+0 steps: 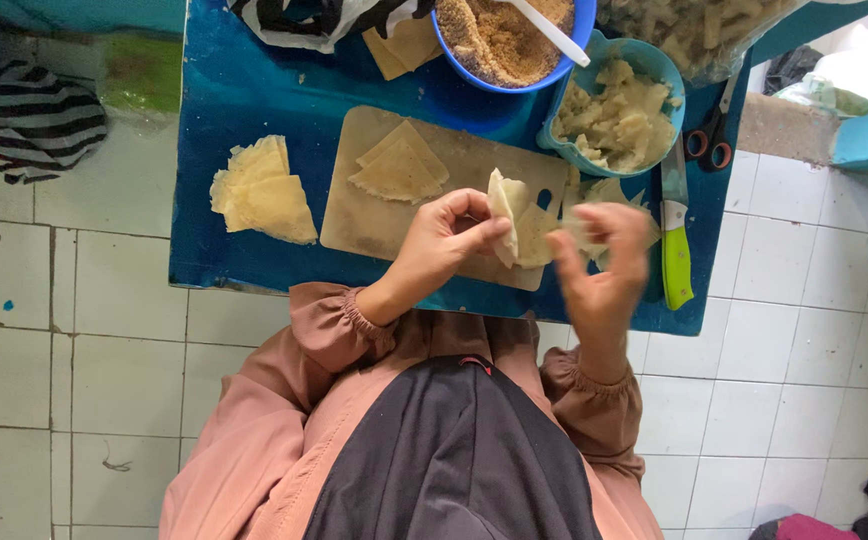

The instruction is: The person sits at a blue table folding thin square pastry wrappers into triangular pieces, stacking the folded pieces on a cutting board. They occasionally spoon brown filling from a blue bowl onto a wrapper and fold the wrapper over the filling by hand.

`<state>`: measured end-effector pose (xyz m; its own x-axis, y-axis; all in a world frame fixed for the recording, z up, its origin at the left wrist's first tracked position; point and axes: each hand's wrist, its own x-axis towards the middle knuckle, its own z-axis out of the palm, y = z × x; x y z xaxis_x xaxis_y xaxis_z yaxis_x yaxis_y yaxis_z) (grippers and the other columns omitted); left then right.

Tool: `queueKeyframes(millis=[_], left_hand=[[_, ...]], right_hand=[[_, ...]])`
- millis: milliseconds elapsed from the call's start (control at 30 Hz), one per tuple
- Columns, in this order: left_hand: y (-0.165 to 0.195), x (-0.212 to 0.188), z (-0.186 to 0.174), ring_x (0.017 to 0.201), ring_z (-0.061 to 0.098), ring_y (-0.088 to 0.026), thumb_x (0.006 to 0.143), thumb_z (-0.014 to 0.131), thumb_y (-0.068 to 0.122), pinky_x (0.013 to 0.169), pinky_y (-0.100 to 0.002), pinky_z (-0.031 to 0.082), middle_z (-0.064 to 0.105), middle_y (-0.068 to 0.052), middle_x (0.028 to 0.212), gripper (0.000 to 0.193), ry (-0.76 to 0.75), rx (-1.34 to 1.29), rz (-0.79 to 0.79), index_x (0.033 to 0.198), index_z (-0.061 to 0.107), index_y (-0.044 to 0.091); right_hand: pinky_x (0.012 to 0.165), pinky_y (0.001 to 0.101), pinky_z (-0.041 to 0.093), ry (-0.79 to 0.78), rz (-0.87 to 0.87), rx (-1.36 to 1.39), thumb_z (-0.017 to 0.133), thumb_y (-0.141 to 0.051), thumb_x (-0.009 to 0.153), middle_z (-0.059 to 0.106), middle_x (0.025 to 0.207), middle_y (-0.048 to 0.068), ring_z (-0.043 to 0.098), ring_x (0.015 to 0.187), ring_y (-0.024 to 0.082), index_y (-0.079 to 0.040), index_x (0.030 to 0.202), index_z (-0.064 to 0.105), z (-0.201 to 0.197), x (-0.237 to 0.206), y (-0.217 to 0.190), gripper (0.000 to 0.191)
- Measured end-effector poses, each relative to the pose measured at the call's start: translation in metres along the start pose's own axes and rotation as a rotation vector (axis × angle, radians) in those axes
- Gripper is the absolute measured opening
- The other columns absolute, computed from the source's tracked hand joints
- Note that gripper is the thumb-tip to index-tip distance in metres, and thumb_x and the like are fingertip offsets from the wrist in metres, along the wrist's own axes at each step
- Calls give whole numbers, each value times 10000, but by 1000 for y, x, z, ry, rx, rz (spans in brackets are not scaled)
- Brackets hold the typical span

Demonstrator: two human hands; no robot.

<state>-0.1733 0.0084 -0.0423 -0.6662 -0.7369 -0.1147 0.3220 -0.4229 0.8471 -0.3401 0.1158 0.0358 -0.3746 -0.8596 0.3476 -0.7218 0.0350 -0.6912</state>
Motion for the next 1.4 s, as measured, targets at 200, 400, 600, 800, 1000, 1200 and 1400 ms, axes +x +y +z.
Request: queueKeyframes(millis=[200,400,600,800,1000,1200,1400], left_hand=[[2,0,-1,869,645,-53,971,744,151,790,-228,542,724,-9,1009,235,-68,-68,-87,1142,713,-7],[9,-3,-11,897,645,-46,961,746,144,801,-219,534,722,-4,1027,245,-98,-182,-181,1154,708,-3],[3,1,-2,890,643,-52,981,764,144,807,-228,538,716,3,1013,224,-120,-159,-69,1136,686,3],[9,-3,-12,804,596,-26,1010,710,189,698,-191,484,708,32,984,242,-81,-270,-236,1190,714,27],[14,-8,-11,786,616,-27,1007,671,183,694,-206,519,704,30,996,228,-84,-374,-350,1183,701,42],[31,-23,-4,833,584,-62,1057,677,169,717,-245,480,647,31,1009,220,-29,170,73,1225,717,34],[52,-36,14,940,637,-282,994,715,177,826,-379,528,623,-69,1030,186,-111,1056,618,1156,678,95]], right_hand=[[865,244,527,-196,295,619,711,-18,1009,662,1077,69,654,976,116,26,1132,669,27,6,1,137],[850,260,565,-117,365,744,661,-45,1033,710,1021,65,685,897,120,14,1109,654,19,6,1,96],[855,235,537,-174,321,730,753,12,927,646,1072,42,655,950,99,-7,1112,612,24,-2,-7,234],[854,217,520,57,380,726,729,56,980,686,1033,36,651,913,83,0,1077,649,10,-3,25,137],[790,245,541,177,202,54,727,28,999,666,983,72,660,849,143,13,1049,661,7,3,26,84],[842,339,531,173,-134,-255,684,-74,1039,656,1093,163,656,923,285,-1,1144,687,11,1,-6,128],[852,304,573,-173,494,1165,650,-176,1031,710,1124,145,704,968,202,11,1372,603,42,-8,-7,392]])
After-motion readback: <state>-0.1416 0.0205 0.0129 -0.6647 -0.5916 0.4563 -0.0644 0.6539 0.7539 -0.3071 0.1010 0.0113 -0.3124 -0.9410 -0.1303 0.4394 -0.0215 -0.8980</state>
